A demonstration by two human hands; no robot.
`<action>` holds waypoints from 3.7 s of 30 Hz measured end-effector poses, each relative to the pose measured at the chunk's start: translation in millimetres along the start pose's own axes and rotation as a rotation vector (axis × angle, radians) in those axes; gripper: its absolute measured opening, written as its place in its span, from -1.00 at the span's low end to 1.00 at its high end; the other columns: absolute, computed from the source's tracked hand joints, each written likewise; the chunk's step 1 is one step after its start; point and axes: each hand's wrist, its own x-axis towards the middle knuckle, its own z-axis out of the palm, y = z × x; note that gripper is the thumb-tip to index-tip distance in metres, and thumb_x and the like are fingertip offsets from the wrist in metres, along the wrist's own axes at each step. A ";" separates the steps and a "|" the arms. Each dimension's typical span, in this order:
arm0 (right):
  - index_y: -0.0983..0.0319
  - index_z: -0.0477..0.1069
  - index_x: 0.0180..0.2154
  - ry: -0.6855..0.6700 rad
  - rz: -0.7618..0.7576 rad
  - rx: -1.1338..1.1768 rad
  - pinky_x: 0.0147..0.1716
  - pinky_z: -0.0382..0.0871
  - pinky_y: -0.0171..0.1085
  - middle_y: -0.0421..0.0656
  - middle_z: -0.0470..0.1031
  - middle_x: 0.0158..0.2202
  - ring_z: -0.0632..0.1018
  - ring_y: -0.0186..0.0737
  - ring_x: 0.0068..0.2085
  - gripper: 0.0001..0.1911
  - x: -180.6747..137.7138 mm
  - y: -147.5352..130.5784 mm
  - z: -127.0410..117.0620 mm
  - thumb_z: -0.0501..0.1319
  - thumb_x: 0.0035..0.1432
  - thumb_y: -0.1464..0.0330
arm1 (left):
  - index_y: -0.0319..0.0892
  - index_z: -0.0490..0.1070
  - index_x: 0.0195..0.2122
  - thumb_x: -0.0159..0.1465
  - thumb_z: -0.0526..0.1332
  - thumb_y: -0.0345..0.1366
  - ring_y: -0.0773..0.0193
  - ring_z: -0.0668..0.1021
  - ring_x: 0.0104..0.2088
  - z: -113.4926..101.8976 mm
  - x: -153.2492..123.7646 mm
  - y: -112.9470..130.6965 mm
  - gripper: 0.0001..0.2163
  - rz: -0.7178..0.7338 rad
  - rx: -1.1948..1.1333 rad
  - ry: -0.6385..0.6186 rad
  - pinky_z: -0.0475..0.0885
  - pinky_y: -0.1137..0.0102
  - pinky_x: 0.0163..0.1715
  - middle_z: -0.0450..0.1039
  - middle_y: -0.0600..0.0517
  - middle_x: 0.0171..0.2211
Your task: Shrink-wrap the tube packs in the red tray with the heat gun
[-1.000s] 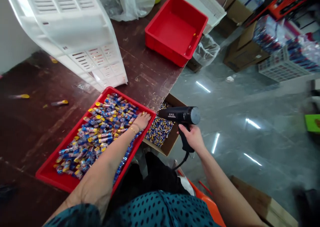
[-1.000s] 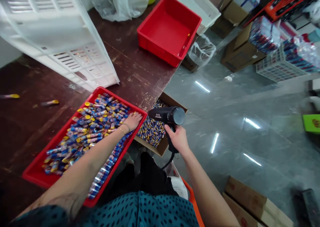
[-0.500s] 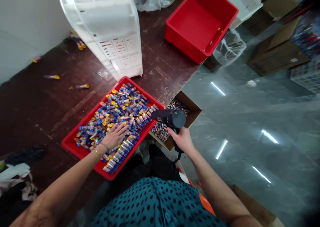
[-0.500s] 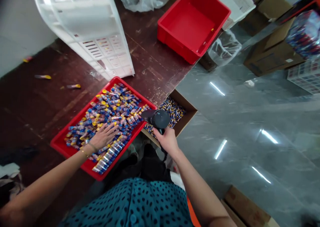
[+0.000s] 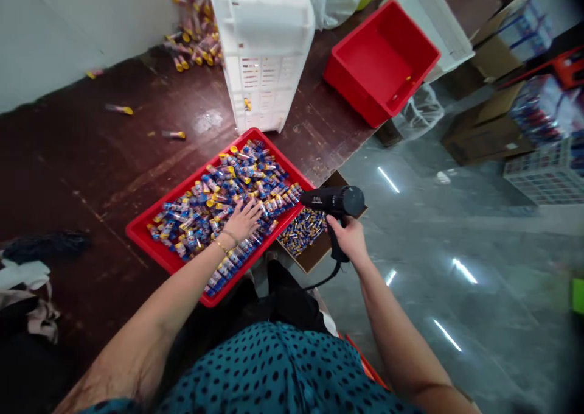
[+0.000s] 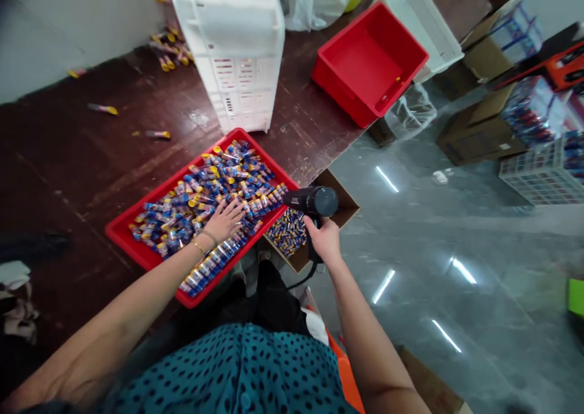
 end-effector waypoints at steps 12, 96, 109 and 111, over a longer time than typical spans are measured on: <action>0.33 0.51 -0.31 -0.118 0.091 0.113 -0.58 0.34 -0.28 0.02 0.59 -0.44 0.54 -0.12 -0.52 -0.42 -93.2 2.7 31.2 0.31 0.00 -0.10 | 0.03 0.07 0.38 0.38 0.04 -0.15 -0.03 0.00 0.41 38.1 -127.6 19.3 -0.47 -0.080 -0.042 -0.061 -0.24 -0.18 0.33 -0.03 -0.08 0.41; 0.33 0.55 -0.36 -0.143 0.038 0.163 -0.43 0.44 -0.23 0.02 0.61 -0.40 0.59 -0.06 -0.42 -0.51 25.1 12.3 -49.2 0.29 0.08 -0.02 | -0.12 0.33 0.24 0.30 0.09 -0.36 0.01 0.16 0.36 3.6 -1.4 -17.2 -0.54 0.093 0.057 -0.088 -0.01 0.03 0.35 0.27 -0.14 0.28; 0.35 0.60 -0.21 -0.067 -0.125 -0.054 -0.27 0.44 -0.21 0.01 0.63 -0.29 0.61 0.01 -0.27 -0.52 23.5 1.7 -27.4 0.27 0.12 0.04 | -0.10 0.39 0.19 0.32 0.08 -0.33 -0.05 0.08 0.39 9.0 -78.5 31.7 -0.59 -0.173 0.004 0.049 -0.11 -0.12 0.34 0.14 -0.14 0.35; 0.35 0.60 -0.25 -0.020 -0.122 -0.090 -0.29 0.43 -0.20 0.02 0.63 -0.32 0.61 0.02 -0.28 -0.51 26.0 -1.3 -27.8 0.27 0.10 0.02 | -0.07 0.36 0.21 0.32 0.07 -0.35 -0.03 0.11 0.38 22.4 -112.5 39.4 -0.57 -0.129 -0.015 0.006 -0.06 -0.09 0.34 0.17 -0.11 0.33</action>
